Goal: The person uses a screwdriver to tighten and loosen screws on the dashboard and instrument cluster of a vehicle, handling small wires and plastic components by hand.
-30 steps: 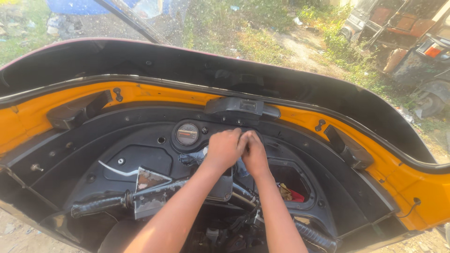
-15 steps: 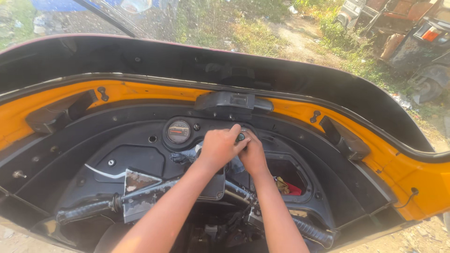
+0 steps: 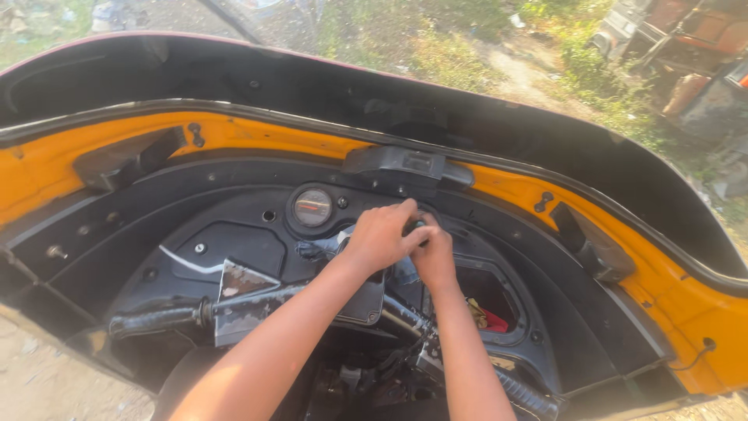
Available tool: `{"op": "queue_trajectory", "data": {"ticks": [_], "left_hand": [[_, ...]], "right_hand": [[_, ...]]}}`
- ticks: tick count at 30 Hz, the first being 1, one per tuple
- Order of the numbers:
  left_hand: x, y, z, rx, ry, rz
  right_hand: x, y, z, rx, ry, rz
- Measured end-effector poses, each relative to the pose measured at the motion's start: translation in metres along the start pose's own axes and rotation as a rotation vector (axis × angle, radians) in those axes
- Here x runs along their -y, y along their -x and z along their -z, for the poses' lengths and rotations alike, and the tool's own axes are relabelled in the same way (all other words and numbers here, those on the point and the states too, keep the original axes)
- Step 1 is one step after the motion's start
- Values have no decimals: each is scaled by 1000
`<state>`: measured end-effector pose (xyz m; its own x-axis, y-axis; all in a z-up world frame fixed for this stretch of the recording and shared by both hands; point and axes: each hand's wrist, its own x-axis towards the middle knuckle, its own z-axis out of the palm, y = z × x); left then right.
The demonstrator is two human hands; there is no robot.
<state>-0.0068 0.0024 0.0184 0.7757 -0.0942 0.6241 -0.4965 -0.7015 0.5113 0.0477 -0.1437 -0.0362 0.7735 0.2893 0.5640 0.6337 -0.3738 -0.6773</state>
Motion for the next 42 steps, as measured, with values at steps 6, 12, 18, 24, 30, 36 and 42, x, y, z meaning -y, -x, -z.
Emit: {"op": "queue_trajectory", "data": {"ticks": [6,12,18,24,30,36,42], "left_hand": [[5,7,-5,-75,113,-139],[3,2,-5,-4,64,10],[2,4,-7,-56,124,-123],[0,-2,-5,25,67,40],[9,4,-13,-93,109,-171],[13,-1,-12,3,28,76],[-2,4,-1,-1,208,-53]], "right_hand": [[-3,-1,1,-11,7,-65],[-4,-1,0,-13,-72,148],[-7,-2,-1,-53,-16,175],[-12,-2,-3,-25,17,150],[-23,-2,-7,-52,1,145],[-32,-3,-10,67,3,86],[-38,-1,-11,18,63,59]]}}
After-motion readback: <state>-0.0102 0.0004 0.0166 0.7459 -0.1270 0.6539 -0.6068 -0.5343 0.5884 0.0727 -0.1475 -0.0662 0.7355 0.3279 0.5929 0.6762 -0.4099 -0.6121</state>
